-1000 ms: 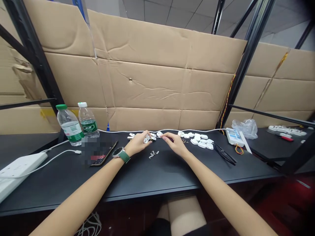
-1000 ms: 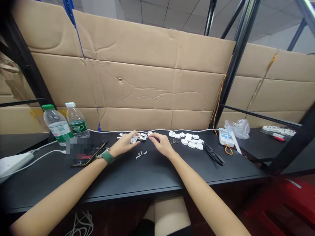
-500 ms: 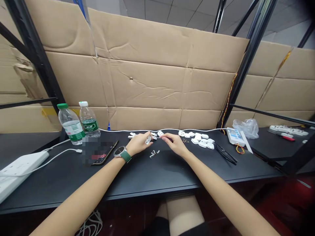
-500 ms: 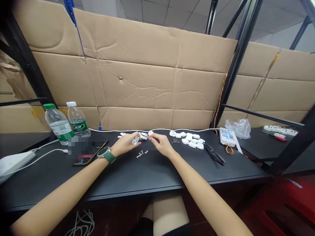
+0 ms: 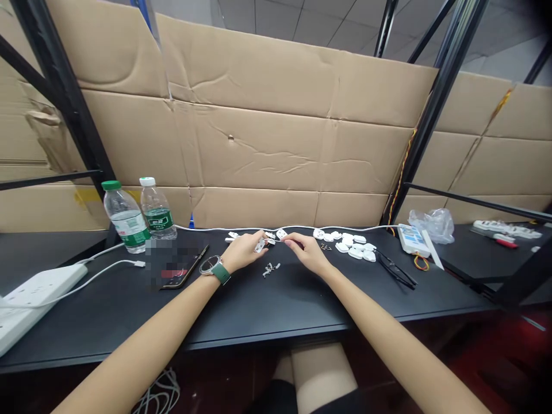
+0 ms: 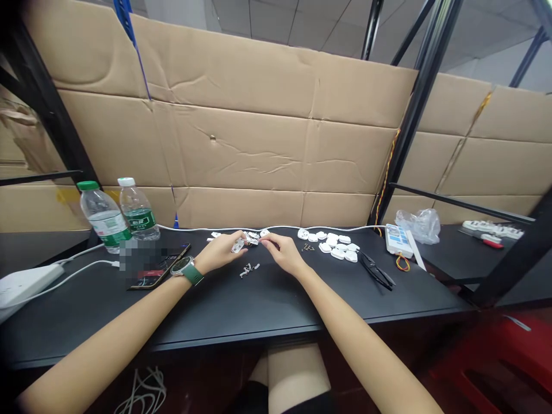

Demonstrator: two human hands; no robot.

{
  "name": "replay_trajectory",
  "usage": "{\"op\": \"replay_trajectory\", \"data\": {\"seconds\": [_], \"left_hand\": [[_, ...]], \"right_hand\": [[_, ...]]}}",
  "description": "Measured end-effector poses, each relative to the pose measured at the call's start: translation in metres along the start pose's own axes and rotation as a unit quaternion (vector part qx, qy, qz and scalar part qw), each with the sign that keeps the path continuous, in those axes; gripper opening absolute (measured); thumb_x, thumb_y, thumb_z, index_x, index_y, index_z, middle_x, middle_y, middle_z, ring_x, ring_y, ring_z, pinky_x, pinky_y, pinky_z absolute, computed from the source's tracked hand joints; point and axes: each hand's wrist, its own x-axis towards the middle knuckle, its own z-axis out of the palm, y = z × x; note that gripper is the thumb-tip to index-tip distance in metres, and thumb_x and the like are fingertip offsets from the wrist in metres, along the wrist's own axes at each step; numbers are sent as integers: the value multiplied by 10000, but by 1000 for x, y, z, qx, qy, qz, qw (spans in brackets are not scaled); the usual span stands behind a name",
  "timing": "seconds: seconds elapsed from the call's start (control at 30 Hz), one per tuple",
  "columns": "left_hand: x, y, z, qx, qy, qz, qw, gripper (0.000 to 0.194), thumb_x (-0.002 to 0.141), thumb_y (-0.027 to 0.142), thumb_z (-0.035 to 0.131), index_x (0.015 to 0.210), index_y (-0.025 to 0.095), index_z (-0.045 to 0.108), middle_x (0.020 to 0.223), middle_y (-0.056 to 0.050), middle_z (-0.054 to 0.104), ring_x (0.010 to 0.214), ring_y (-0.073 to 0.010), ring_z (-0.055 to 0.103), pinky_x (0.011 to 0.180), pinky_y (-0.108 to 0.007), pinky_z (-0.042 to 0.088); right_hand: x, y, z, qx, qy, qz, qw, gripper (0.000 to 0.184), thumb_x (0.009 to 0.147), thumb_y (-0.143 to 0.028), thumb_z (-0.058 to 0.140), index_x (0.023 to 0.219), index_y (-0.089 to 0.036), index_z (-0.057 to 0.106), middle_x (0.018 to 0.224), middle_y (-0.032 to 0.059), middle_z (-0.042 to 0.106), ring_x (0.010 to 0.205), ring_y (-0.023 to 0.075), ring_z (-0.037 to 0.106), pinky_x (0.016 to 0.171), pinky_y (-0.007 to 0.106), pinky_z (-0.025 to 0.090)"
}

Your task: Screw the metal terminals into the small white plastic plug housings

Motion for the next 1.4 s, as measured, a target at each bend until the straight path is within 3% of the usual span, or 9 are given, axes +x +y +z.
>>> {"op": "replay_trajectory", "data": {"seconds": [0.2,0.47,0.7,0.93,1.07,1.13,1.27,1.4], "left_hand": [[0,-3,2,-9,3,5,1000,215,920,349,625,1106,244,603,958,-39,739,863,-239,703,712,-279,438],[0,-4,3,-5,3,5,1000,220,925,353,621,1114,242,604,999,-44,747,904,-250,714,736,-292,459],[-1,-3,2,11,-7,6,1000,204,924,337,607,1104,241,597,1011,-44,749,895,-247,715,730,-293,460],[-1,-2,1,12,-5,7,1000,177,922,310,598,1086,243,593,964,-41,740,867,-245,709,712,-285,448],[-1,0,-1,20,-12,8,1000,166,927,281,569,1089,245,585,994,-43,743,872,-243,711,726,-289,456],[-1,2,-2,30,-14,11,999,158,930,261,552,1085,244,580,1004,-47,745,876,-245,714,733,-291,458],[-1,8,-4,57,-23,3,998,160,930,233,537,1085,240,573,976,-59,745,870,-257,718,715,-294,454],[-1,11,-5,83,-34,3,996,156,929,220,522,1075,232,575,935,-63,738,849,-254,710,712,-297,456]], "right_hand": [[0,-2,-1,11,8,-4,1000,328,1020,-444,509,1073,-217,739,1021,45,755,889,201,666,816,309,510],[0,-2,0,-1,7,0,1000,329,1020,-442,502,1068,-221,741,1010,51,752,877,209,659,823,333,521],[0,3,0,-20,-13,-13,1000,307,1023,-426,509,1090,-230,737,962,38,747,762,185,635,729,307,497],[1,2,1,-12,-12,-51,999,275,1021,-384,519,1083,-222,733,1048,67,745,896,209,673,812,321,515],[0,5,2,-30,-20,-13,999,301,1028,-435,500,1133,-236,700,948,40,738,813,198,655,776,318,502],[0,7,2,-44,-19,29,998,349,1041,-471,456,1057,-228,706,835,18,717,731,185,627,728,304,477],[1,8,1,-61,-31,66,995,542,1056,-497,386,696,-197,658,654,13,643,638,164,580,688,288,428],[1,6,0,-73,-35,52,995,489,1041,-434,421,652,-198,601,622,3,614,605,155,546,653,282,398]]}}
